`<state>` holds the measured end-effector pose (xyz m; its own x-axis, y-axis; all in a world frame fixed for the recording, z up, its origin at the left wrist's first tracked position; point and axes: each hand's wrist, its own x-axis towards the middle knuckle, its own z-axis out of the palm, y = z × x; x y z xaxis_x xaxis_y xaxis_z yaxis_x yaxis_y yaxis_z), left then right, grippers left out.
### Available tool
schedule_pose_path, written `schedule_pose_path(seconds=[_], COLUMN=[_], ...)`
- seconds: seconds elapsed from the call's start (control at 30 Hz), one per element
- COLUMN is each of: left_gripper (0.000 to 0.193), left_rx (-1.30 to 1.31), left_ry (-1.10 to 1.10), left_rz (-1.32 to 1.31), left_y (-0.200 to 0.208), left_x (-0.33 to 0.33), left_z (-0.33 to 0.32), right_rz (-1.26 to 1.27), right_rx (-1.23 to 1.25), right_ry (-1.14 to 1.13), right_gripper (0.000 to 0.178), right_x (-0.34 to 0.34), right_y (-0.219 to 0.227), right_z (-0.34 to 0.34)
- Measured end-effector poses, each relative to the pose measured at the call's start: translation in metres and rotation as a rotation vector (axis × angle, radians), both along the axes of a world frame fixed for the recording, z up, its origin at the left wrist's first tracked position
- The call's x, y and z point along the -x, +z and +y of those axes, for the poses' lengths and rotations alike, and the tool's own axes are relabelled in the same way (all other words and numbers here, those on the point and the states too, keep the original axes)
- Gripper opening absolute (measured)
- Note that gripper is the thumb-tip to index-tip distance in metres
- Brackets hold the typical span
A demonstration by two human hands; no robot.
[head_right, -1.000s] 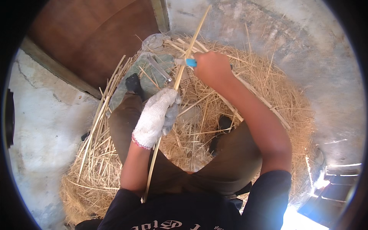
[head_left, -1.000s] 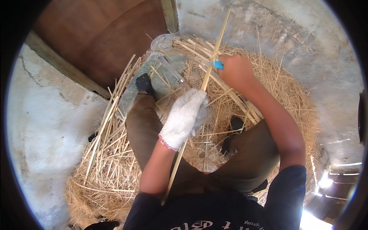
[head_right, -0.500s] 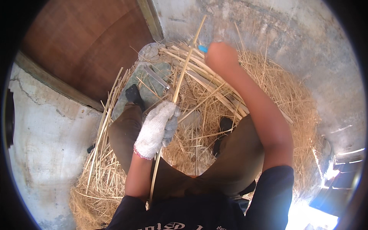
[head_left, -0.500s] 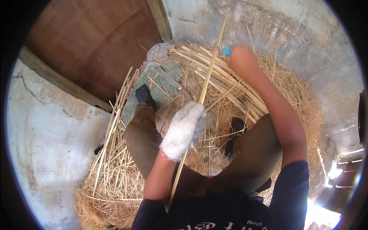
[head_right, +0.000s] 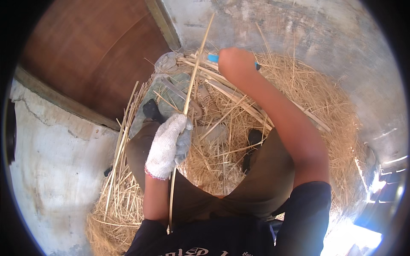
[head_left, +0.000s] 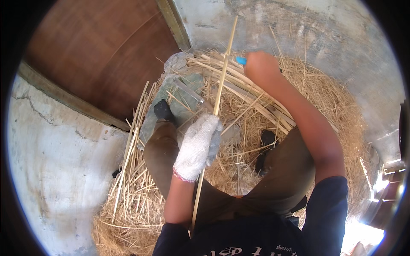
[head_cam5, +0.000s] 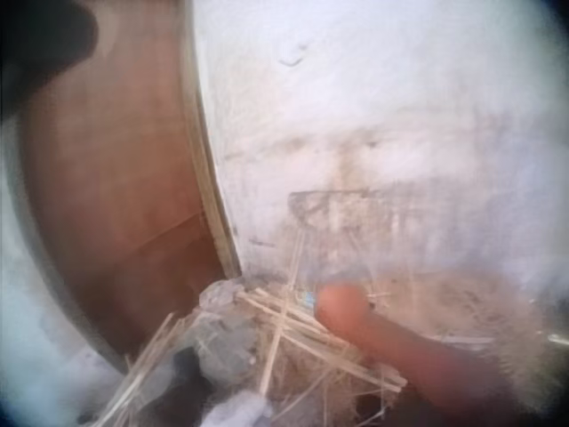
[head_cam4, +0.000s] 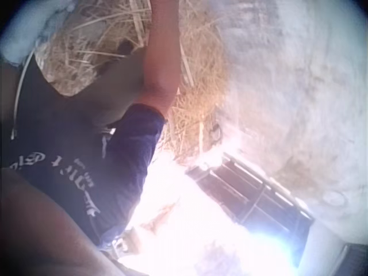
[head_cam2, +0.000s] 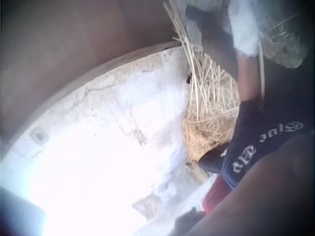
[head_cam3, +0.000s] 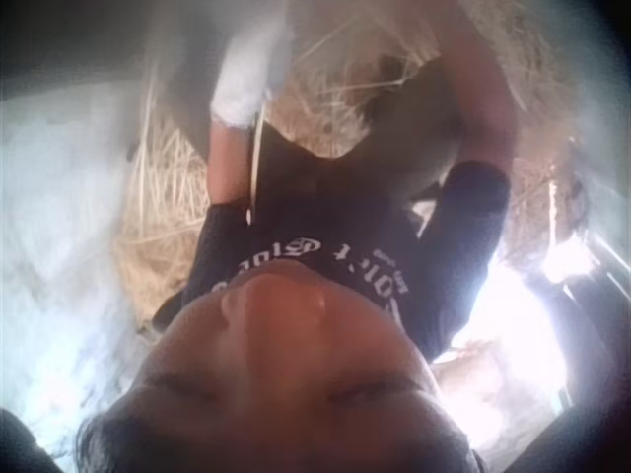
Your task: The person sits on a straw-covered floor and uses a knife to split long bamboo strips into thinner slats. They hold the bamboo with gloved hands and carefully shave the material to create uniform pieces.
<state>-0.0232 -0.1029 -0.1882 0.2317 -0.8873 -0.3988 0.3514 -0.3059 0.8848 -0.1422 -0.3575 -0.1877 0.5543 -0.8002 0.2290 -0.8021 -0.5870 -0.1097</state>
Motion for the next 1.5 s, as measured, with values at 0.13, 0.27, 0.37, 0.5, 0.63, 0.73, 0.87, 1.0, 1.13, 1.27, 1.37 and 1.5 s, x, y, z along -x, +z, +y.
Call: schedule_pose_path(seconds=[0.13,0.27,0.37,0.5,0.63,0.73,0.87,1.0,1.13,1.27,1.37,1.5], left_gripper=[0.025,0.026,0.024,0.02,0.018,0.019,0.021,0.018,0.019,0.024,0.022,0.017], left_rx=[0.015,-0.009,-0.042,-0.041,-0.038,-0.059,-0.068,0.056,-0.003,0.055,0.044,0.043], left_ry=[-0.053,-0.109,-0.143,-0.176,-0.187,-0.179,-0.275,-0.183,-0.185,-0.197,-0.157,-0.067], left_rz=[-0.024,-0.001,-0.002,0.015,0.048,0.027,0.098,0.132,0.084,0.224,0.286,0.322], left_y=[-0.004,-0.007,-0.006,-0.013,-0.016,-0.016,-0.009,0.002,-0.019,-0.029,-0.028,-0.034], left_x=[0.019,0.029,0.032,0.039,0.041,0.044,0.037,0.033,0.013,-0.001,-0.006,-0.018], left_z=[0.001,-0.001,-0.003,-0.004,-0.01,-0.01,-0.01,-0.002,-0.016,-0.02,-0.022,-0.03], right_rz=[-0.07,-0.083,-0.097,-0.155,-0.132,-0.138,-0.291,-0.312,-0.398,-0.42,-0.892,-0.6], right_rx=[-0.011,-0.028,-0.111,-0.141,-0.204,-0.216,-0.216,-0.317,-0.545,-0.727,-1.14,-0.796], right_ry=[-0.173,-0.268,-0.368,-0.467,-0.504,-0.523,-0.539,-0.598,-0.454,-0.192,-0.057,-0.02], right_gripper=[0.012,0.018,0.019,0.018,0.021,0.023,0.027,0.034,0.031,0.023,0.022,0.029], right_x=[0.024,0.043,0.05,0.068,0.071,0.071,0.092,0.126,0.121,0.085,0.067,0.041], right_y=[0.004,0.001,0.0,0.002,-0.009,-0.014,-0.042,-0.062,-0.07,-0.039,-0.015,0.008], right_z=[-0.041,-0.059,-0.074,-0.091,-0.095,-0.097,-0.129,-0.152,-0.155,-0.11,-0.083,-0.049])
